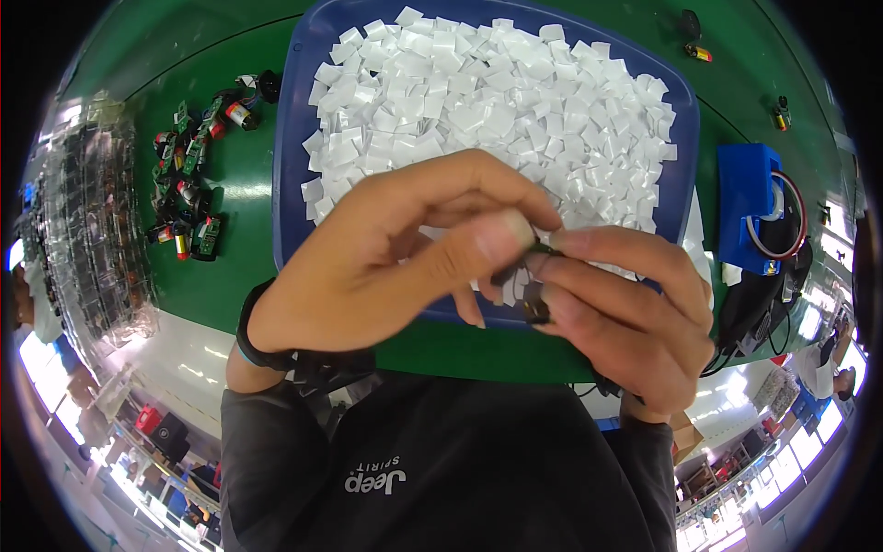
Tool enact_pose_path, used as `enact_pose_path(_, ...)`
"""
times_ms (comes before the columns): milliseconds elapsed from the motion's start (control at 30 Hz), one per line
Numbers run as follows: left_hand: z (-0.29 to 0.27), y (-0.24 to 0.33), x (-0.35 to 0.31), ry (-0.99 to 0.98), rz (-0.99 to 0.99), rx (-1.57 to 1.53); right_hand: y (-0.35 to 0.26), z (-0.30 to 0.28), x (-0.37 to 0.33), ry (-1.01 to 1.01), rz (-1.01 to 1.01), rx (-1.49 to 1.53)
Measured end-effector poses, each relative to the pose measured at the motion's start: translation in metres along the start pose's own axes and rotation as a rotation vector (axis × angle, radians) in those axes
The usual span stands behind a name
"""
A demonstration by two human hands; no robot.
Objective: The person picks up a battery and a circuit board, fits them together, and wraps them with tape from a dispenser. After placing the assembled unit on the table, the person repeats the process.
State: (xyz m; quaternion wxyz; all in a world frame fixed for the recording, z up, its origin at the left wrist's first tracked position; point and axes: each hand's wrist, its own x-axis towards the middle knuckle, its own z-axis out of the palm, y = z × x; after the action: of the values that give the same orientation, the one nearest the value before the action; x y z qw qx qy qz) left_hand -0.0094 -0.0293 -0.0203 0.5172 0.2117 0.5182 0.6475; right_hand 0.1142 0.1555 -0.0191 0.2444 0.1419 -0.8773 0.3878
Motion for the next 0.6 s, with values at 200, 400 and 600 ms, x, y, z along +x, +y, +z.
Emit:
enact_pose_path(200,0.0146,0.0054,0.0022,0.107,-0.111,-0.138,0.0027,-0.0012,0.0035,-0.046,-0.068,-0.106)
enact_pose_path(400,0.0105,0.0004,0.0034,0.051,-0.113,-0.142,0.0056,-0.0024,0.0032,0.014,-0.098,-0.184)
enact_pose_path(600,0.0135,0.0009,0.0039,0.103,-0.060,0.086,0.0052,-0.0031,0.0045,0.004,-0.076,-0.101)
